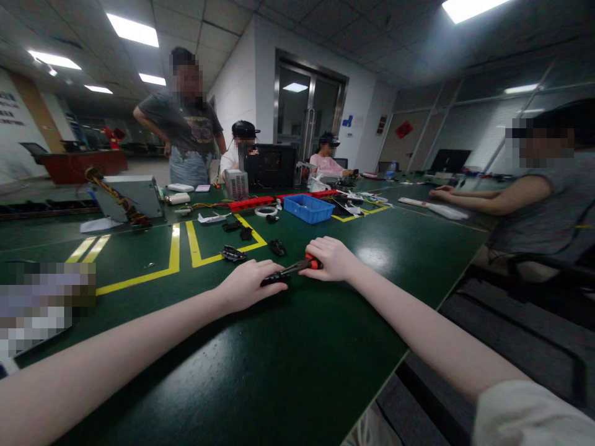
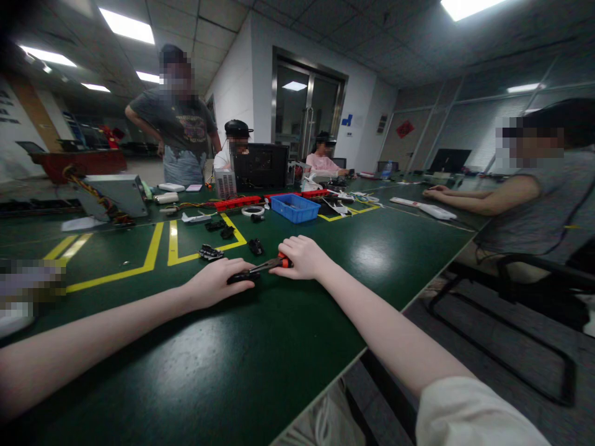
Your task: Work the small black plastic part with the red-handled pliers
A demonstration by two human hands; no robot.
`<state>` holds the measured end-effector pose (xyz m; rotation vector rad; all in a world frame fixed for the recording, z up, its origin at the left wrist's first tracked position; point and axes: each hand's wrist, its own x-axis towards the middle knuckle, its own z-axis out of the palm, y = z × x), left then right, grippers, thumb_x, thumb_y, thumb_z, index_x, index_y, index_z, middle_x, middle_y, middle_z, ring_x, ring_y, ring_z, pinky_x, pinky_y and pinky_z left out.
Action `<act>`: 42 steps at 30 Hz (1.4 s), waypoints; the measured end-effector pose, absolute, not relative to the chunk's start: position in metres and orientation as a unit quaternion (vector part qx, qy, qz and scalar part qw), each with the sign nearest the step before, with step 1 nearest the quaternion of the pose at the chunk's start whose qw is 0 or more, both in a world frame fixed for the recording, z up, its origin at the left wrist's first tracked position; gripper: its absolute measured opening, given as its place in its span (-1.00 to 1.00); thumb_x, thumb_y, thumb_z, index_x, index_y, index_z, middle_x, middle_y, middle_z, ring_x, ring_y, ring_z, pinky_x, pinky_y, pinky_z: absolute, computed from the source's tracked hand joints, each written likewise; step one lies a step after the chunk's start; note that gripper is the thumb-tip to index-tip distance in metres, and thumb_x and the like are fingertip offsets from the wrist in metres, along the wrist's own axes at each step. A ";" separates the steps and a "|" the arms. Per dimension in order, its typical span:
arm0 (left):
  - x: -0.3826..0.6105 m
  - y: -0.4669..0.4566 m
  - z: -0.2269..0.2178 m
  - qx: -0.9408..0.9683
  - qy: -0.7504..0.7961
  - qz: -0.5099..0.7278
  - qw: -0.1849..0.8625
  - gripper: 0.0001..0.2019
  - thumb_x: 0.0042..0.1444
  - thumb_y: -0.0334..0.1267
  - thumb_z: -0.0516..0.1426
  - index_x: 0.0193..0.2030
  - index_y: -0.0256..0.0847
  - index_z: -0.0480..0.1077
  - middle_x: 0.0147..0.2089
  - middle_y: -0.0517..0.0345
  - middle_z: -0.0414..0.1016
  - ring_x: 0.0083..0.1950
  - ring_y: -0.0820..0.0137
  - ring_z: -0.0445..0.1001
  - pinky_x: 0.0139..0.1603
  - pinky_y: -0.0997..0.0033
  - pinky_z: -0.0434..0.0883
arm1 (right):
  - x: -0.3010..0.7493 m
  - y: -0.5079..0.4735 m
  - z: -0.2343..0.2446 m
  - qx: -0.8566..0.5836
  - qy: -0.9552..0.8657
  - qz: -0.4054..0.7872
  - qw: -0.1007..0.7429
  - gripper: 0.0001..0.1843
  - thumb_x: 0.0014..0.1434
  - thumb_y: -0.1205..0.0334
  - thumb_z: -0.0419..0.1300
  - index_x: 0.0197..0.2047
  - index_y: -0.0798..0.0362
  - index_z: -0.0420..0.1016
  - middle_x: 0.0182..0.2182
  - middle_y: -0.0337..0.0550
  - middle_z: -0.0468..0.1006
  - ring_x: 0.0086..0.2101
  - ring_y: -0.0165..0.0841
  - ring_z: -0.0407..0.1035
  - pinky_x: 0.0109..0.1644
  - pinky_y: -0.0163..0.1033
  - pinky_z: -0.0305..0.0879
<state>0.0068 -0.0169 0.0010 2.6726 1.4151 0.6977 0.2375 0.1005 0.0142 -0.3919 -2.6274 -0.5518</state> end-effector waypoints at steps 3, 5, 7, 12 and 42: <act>0.007 -0.017 0.001 0.858 0.463 0.220 0.011 -0.74 0.24 -0.11 0.08 -0.01 -0.16 0.38 -0.13 0.14 0.49 -0.15 0.30 0.47 -0.14 0.35 0.34 | 0.237 0.100 0.015 -0.151 -0.944 -0.199 0.215 -0.49 0.18 -0.24 0.03 -0.38 0.10 0.31 -0.44 -0.11 0.38 -0.41 -0.33 0.22 -0.33 -0.25 -0.02; 0.008 -0.018 0.000 0.856 0.470 0.216 -0.002 -0.75 0.24 -0.10 0.08 -0.04 -0.18 0.38 -0.16 0.13 0.49 -0.17 0.29 0.46 -0.17 0.35 0.33 | 0.237 0.100 0.015 -0.158 -0.943 -0.193 0.219 -0.49 0.18 -0.24 0.03 -0.39 0.09 0.31 -0.44 -0.11 0.38 -0.40 -0.33 0.22 -0.33 -0.25 -0.02; 0.008 -0.018 0.000 0.853 0.476 0.213 -0.018 -0.74 0.23 -0.09 0.09 -0.05 -0.19 0.38 -0.17 0.13 0.48 -0.19 0.29 0.46 -0.17 0.33 0.32 | 0.237 0.101 0.015 -0.163 -0.944 -0.183 0.222 -0.50 0.18 -0.23 0.04 -0.38 0.09 0.31 -0.43 -0.12 0.38 -0.40 -0.33 0.22 -0.33 -0.25 -0.02; 0.009 -0.018 0.000 0.846 0.485 0.220 -0.036 -0.73 0.23 -0.09 0.10 -0.01 -0.16 0.37 -0.12 0.14 0.48 -0.16 0.28 0.45 -0.13 0.29 0.31 | 0.235 0.101 0.013 -0.164 -0.949 -0.161 0.216 -0.51 0.17 -0.23 0.05 -0.38 0.08 0.31 -0.42 -0.12 0.37 -0.39 -0.33 0.22 -0.32 -0.26 0.00; 0.009 -0.017 -0.001 0.827 0.529 0.185 -0.046 -0.56 0.24 0.03 0.02 0.15 -0.17 0.32 -0.07 0.07 0.49 -0.15 0.25 0.50 -0.15 0.33 0.39 | 0.217 0.087 0.005 -0.234 -0.944 -0.171 0.161 -0.67 0.09 -0.05 0.16 -0.35 0.07 0.30 -0.35 -0.12 0.41 -0.33 -0.30 0.24 -0.28 -0.25 0.00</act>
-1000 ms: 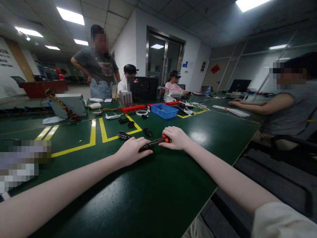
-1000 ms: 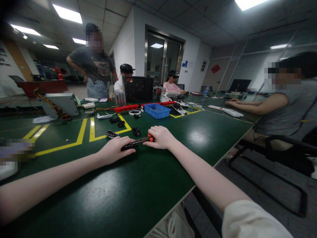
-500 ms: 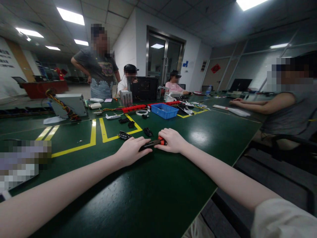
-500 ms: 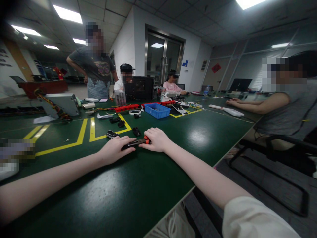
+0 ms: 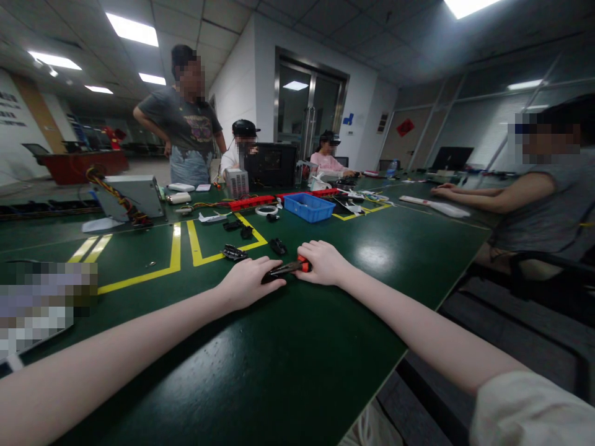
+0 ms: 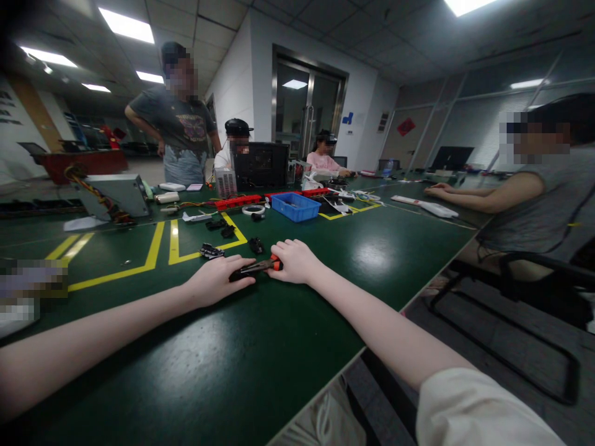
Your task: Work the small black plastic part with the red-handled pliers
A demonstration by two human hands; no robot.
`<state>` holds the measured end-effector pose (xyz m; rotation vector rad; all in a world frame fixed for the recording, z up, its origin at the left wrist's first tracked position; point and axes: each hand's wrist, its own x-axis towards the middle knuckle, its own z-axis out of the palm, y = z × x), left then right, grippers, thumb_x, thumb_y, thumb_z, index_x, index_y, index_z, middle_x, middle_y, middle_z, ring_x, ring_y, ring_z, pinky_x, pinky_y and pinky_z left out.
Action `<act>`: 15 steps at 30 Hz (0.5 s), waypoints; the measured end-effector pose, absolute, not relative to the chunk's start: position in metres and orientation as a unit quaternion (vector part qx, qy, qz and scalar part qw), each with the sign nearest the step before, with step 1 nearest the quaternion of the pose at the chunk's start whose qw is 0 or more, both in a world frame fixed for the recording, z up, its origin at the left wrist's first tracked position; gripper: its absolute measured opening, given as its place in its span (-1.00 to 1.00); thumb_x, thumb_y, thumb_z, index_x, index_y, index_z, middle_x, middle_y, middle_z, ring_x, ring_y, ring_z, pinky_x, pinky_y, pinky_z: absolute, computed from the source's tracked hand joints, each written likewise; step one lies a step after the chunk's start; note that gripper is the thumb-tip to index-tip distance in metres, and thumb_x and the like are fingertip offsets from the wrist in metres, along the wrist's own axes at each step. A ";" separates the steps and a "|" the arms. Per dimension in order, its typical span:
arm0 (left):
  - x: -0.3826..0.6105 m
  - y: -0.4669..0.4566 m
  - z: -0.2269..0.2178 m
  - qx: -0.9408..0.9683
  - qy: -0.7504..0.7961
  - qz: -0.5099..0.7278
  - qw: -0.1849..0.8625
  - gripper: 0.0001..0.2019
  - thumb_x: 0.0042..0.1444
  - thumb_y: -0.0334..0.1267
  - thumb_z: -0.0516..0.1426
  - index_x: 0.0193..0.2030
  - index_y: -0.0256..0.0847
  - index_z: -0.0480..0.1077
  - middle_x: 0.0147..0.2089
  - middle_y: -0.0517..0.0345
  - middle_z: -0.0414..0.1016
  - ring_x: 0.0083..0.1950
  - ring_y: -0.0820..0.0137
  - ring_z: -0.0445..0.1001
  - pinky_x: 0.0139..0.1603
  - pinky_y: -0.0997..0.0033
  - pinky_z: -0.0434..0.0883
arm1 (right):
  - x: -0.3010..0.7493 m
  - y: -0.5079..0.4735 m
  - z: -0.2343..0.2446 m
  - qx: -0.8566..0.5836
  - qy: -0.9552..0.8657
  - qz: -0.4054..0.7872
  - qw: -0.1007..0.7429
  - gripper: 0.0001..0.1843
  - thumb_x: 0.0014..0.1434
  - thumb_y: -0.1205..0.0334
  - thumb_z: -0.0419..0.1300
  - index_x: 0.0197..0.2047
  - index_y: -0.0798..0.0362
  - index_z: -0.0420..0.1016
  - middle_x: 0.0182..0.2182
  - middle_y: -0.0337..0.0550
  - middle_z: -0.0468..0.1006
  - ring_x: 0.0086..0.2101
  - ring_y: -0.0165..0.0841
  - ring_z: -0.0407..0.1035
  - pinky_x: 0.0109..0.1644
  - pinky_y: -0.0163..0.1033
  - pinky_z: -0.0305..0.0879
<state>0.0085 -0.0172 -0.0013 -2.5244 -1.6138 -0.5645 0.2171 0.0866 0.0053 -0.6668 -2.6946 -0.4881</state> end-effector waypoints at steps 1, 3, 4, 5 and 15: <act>0.009 -0.017 -0.001 -0.826 -0.530 -0.187 0.047 -0.56 0.24 0.02 0.03 0.15 -0.17 0.31 -0.06 0.06 0.48 -0.15 0.25 0.50 -0.14 0.33 0.39 | 0.217 0.087 0.006 -0.233 -0.943 -0.174 0.160 -0.69 0.08 -0.02 0.17 -0.35 0.07 0.31 -0.35 -0.11 0.41 -0.33 -0.29 0.24 -0.27 -0.25 0.00; 0.008 -0.017 -0.001 -0.825 -0.533 -0.185 0.045 -0.54 0.22 0.01 0.05 0.17 -0.18 0.29 -0.04 0.05 0.48 -0.14 0.25 0.50 -0.13 0.33 0.39 | 0.218 0.088 0.006 -0.231 -0.941 -0.185 0.160 -0.74 0.05 0.05 0.18 -0.34 0.08 0.31 -0.34 -0.09 0.41 -0.32 -0.28 0.24 -0.27 -0.24 0.00; 0.008 -0.016 -0.001 -0.825 -0.533 -0.184 0.045 -0.53 0.21 0.01 0.06 0.18 -0.19 0.28 -0.02 0.03 0.47 -0.14 0.24 0.50 -0.13 0.33 0.39 | 0.218 0.089 0.007 -0.231 -0.940 -0.193 0.162 -0.77 0.04 0.10 0.18 -0.33 0.08 0.31 -0.33 -0.08 0.41 -0.32 -0.28 0.23 -0.26 -0.24 0.00; 0.008 -0.016 -0.001 -0.825 -0.533 -0.183 0.044 -0.51 0.19 0.02 0.08 0.19 -0.19 0.26 -0.01 0.02 0.47 -0.13 0.23 0.50 -0.11 0.31 0.40 | 0.219 0.089 0.007 -0.232 -0.938 -0.200 0.163 -0.79 0.03 0.14 0.18 -0.33 0.08 0.31 -0.33 -0.08 0.41 -0.31 -0.27 0.23 -0.26 -0.23 0.00; 0.009 -0.019 0.000 -0.830 -0.518 -0.209 -0.012 -0.63 0.20 -0.10 0.08 0.11 -0.19 0.29 0.00 0.04 0.47 -0.06 0.23 0.50 -0.03 0.30 0.39 | 0.222 0.094 0.006 -0.217 -0.938 -0.201 0.180 -0.78 0.02 0.12 0.17 -0.32 0.07 0.30 -0.32 -0.07 0.41 -0.29 -0.25 0.23 -0.24 -0.22 0.01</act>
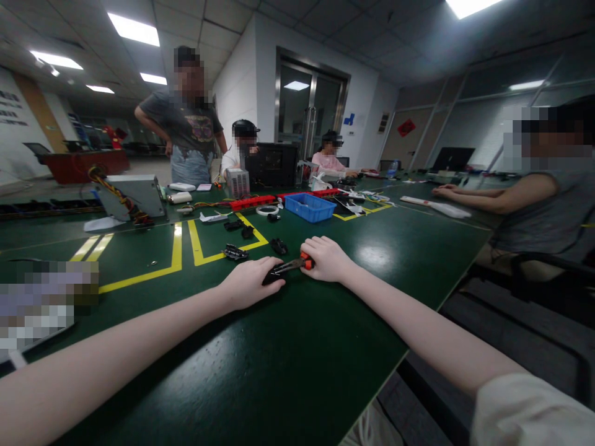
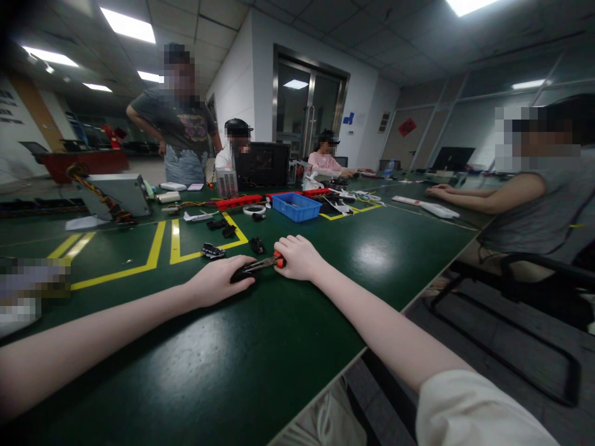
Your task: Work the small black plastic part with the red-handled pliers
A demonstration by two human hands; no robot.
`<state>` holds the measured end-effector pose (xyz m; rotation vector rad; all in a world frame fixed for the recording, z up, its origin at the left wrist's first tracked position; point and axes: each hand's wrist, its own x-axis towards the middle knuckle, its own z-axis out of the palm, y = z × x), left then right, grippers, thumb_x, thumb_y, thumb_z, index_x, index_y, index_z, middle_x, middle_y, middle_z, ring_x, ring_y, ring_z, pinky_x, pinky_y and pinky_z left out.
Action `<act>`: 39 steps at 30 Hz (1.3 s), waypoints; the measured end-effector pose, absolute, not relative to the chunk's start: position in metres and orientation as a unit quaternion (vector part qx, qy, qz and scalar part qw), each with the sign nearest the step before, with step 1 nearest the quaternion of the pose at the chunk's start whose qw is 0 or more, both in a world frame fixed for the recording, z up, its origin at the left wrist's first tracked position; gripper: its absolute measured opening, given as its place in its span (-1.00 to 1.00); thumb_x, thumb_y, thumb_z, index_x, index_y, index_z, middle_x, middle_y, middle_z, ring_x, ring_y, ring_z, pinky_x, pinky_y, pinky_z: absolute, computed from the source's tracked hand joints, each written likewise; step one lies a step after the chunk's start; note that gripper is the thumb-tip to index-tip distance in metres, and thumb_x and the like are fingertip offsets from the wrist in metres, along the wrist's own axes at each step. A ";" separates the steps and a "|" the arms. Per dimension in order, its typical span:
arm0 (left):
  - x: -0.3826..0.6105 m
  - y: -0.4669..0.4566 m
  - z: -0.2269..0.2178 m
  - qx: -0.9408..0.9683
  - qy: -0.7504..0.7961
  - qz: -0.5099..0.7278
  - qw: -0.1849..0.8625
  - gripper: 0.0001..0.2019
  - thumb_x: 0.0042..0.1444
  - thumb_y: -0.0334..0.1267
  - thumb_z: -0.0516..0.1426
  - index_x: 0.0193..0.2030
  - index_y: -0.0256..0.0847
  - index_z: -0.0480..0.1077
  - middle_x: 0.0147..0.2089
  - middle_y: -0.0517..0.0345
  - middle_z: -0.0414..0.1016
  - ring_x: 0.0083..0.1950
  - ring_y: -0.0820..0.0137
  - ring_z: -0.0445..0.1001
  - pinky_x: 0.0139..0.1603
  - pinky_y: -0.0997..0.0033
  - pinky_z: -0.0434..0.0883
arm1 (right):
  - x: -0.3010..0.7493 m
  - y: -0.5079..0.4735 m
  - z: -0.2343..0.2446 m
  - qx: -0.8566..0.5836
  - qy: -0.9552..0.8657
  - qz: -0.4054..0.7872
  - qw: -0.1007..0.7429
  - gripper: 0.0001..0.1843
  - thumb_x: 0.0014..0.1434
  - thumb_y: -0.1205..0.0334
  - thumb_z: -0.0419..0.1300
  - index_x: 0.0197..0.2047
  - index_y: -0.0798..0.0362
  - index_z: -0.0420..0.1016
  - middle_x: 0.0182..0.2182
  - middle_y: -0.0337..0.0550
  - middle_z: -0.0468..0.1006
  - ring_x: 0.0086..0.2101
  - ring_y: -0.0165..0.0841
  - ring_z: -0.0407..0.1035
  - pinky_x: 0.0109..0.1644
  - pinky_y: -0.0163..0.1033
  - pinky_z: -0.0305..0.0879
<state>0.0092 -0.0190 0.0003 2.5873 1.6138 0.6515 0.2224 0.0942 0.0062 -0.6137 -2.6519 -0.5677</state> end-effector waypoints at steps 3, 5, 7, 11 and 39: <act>0.010 -0.021 0.002 0.831 0.516 0.208 0.022 -0.69 0.22 -0.12 0.05 0.05 -0.19 0.29 -0.08 0.07 0.49 -0.13 0.23 0.51 -0.12 0.31 0.41 | 0.225 0.097 0.006 -0.217 -0.938 -0.194 0.186 -0.78 0.02 0.12 0.17 -0.34 0.07 0.30 -0.34 -0.08 0.42 -0.31 -0.26 0.23 -0.24 -0.23 0.01; 0.010 -0.021 0.003 0.831 0.518 0.203 0.023 -0.70 0.23 -0.12 0.03 0.03 -0.19 0.29 -0.12 0.07 0.50 -0.16 0.23 0.52 -0.17 0.31 0.40 | 0.226 0.099 0.005 -0.220 -0.939 -0.188 0.188 -0.79 0.01 0.12 0.17 -0.35 0.07 0.29 -0.35 -0.10 0.41 -0.32 -0.28 0.23 -0.25 -0.23 0.02; 0.009 -0.021 0.003 0.830 0.521 0.197 0.022 -0.70 0.24 -0.11 0.01 0.04 -0.19 0.28 -0.15 0.07 0.51 -0.18 0.23 0.52 -0.20 0.32 0.39 | 0.228 0.100 0.005 -0.223 -0.939 -0.184 0.187 -0.79 0.01 0.12 0.17 -0.36 0.06 0.29 -0.36 -0.11 0.41 -0.34 -0.29 0.23 -0.26 -0.24 0.02; 0.009 -0.021 0.004 0.827 0.532 0.183 0.018 -0.66 0.23 -0.07 0.01 0.07 -0.18 0.25 -0.22 0.08 0.52 -0.22 0.23 0.52 -0.27 0.35 0.37 | 0.229 0.101 0.004 -0.222 -0.941 -0.180 0.181 -0.79 0.01 0.11 0.17 -0.37 0.06 0.28 -0.38 -0.13 0.41 -0.35 -0.29 0.24 -0.27 -0.24 0.03; 0.011 -0.023 0.006 0.826 0.543 0.151 0.004 -0.62 0.20 -0.01 0.04 0.07 -0.15 0.24 -0.32 0.10 0.52 -0.33 0.24 0.53 -0.36 0.40 0.36 | 0.231 0.101 0.010 -0.197 -0.938 -0.210 0.192 -0.81 0.00 0.14 0.17 -0.35 0.07 0.31 -0.37 -0.08 0.39 -0.32 -0.25 0.21 -0.25 -0.21 0.00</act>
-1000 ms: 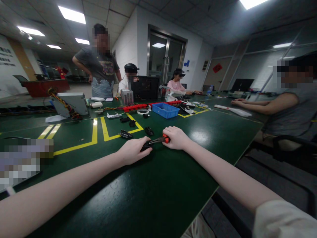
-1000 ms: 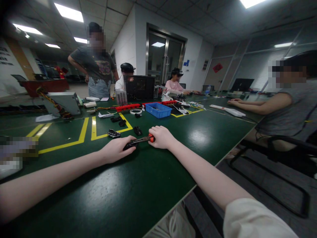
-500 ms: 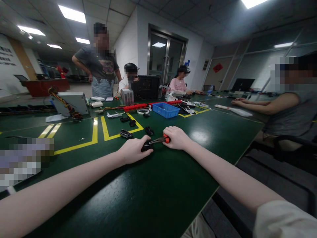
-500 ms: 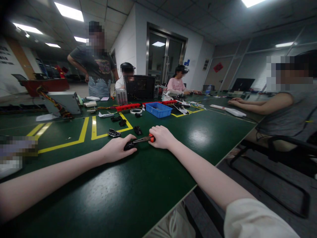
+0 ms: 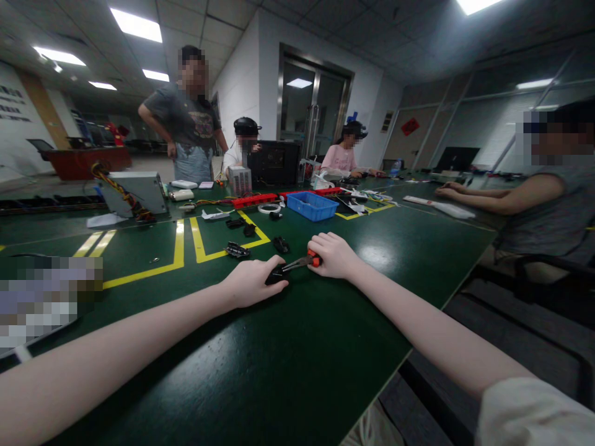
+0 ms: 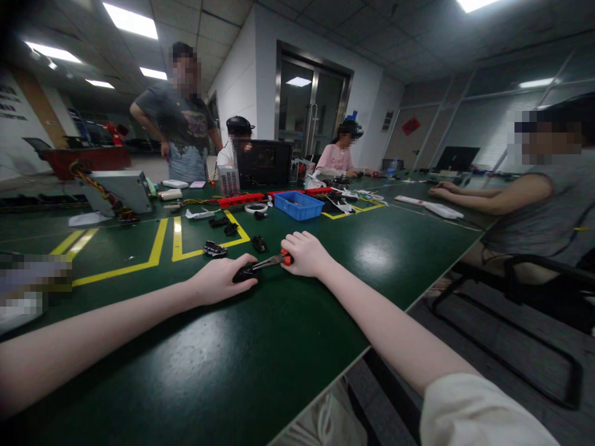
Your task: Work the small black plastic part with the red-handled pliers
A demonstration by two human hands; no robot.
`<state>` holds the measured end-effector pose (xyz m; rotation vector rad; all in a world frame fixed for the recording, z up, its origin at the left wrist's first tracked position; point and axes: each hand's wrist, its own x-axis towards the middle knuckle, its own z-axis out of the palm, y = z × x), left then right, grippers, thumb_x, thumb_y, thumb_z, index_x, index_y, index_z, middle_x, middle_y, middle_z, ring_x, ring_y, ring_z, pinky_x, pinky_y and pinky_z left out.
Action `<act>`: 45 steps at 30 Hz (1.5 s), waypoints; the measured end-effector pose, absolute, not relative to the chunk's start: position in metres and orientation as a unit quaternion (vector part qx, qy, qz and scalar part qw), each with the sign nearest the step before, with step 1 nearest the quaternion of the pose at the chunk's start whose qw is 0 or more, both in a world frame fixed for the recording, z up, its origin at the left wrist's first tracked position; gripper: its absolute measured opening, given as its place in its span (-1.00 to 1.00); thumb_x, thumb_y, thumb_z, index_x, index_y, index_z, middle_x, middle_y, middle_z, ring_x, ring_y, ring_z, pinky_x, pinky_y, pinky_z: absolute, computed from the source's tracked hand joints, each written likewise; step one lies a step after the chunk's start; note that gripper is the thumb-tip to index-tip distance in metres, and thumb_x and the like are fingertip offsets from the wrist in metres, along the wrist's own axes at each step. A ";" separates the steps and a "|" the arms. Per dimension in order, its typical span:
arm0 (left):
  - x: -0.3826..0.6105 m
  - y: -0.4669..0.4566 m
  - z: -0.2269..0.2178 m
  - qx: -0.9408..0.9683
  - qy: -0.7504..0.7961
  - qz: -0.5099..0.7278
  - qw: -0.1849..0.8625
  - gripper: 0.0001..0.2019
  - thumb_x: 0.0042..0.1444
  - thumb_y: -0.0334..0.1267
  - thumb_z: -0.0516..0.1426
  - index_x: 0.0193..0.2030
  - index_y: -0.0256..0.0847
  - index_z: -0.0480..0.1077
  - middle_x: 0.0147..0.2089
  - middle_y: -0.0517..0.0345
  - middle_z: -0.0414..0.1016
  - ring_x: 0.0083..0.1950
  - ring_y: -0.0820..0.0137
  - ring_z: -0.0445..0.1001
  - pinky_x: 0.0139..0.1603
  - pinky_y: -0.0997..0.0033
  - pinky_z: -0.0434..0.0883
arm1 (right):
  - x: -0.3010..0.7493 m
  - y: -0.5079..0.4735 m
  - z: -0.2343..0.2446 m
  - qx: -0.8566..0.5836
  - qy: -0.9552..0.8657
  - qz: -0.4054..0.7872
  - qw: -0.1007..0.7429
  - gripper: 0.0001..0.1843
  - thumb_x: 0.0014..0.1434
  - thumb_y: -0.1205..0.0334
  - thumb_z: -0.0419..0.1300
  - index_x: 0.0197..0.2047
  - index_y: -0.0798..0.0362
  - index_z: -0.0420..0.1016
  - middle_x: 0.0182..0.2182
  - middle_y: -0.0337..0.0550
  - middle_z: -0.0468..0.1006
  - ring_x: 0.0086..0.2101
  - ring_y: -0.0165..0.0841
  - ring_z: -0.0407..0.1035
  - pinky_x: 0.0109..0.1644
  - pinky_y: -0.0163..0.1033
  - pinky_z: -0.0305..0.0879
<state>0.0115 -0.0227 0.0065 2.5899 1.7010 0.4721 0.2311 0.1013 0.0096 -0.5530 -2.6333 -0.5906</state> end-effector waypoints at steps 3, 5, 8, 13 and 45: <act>0.011 -0.022 0.006 0.829 0.538 0.150 -0.002 -0.63 0.21 -0.01 0.03 0.07 -0.15 0.24 -0.31 0.10 0.52 -0.32 0.24 0.53 -0.36 0.39 0.36 | 0.230 0.100 0.009 -0.199 -0.937 -0.209 0.196 -0.80 0.00 0.13 0.17 -0.36 0.07 0.30 -0.37 -0.09 0.40 -0.33 -0.26 0.21 -0.25 -0.21 0.01; 0.011 -0.023 0.006 0.830 0.537 0.149 -0.006 -0.63 0.21 -0.01 0.02 0.07 -0.15 0.24 -0.31 0.11 0.53 -0.32 0.24 0.53 -0.36 0.39 0.35 | 0.228 0.099 0.009 -0.200 -0.938 -0.207 0.196 -0.80 0.00 0.14 0.17 -0.36 0.07 0.29 -0.36 -0.09 0.40 -0.33 -0.27 0.21 -0.25 -0.22 0.01; 0.011 -0.023 0.006 0.831 0.537 0.145 -0.010 -0.62 0.22 0.00 0.01 0.08 -0.15 0.23 -0.31 0.10 0.52 -0.32 0.23 0.53 -0.37 0.39 0.35 | 0.227 0.097 0.008 -0.200 -0.939 -0.200 0.193 -0.80 0.00 0.14 0.17 -0.36 0.07 0.29 -0.36 -0.09 0.40 -0.33 -0.27 0.22 -0.25 -0.22 0.02; 0.010 -0.023 0.006 0.833 0.535 0.140 -0.014 -0.62 0.23 -0.01 0.00 0.09 -0.16 0.21 -0.30 0.10 0.53 -0.32 0.23 0.53 -0.38 0.39 0.34 | 0.226 0.097 0.006 -0.205 -0.941 -0.196 0.184 -0.80 0.01 0.14 0.17 -0.37 0.07 0.28 -0.37 -0.10 0.39 -0.34 -0.27 0.21 -0.26 -0.22 0.02; 0.011 -0.023 0.003 0.817 0.555 0.155 -0.017 -0.61 0.19 0.01 0.02 0.08 -0.12 0.22 -0.29 0.14 0.52 -0.29 0.25 0.54 -0.36 0.41 0.34 | 0.226 0.097 0.006 -0.208 -0.938 -0.208 0.182 -0.78 0.00 0.11 0.18 -0.38 0.08 0.29 -0.38 -0.11 0.39 -0.35 -0.29 0.21 -0.27 -0.24 0.00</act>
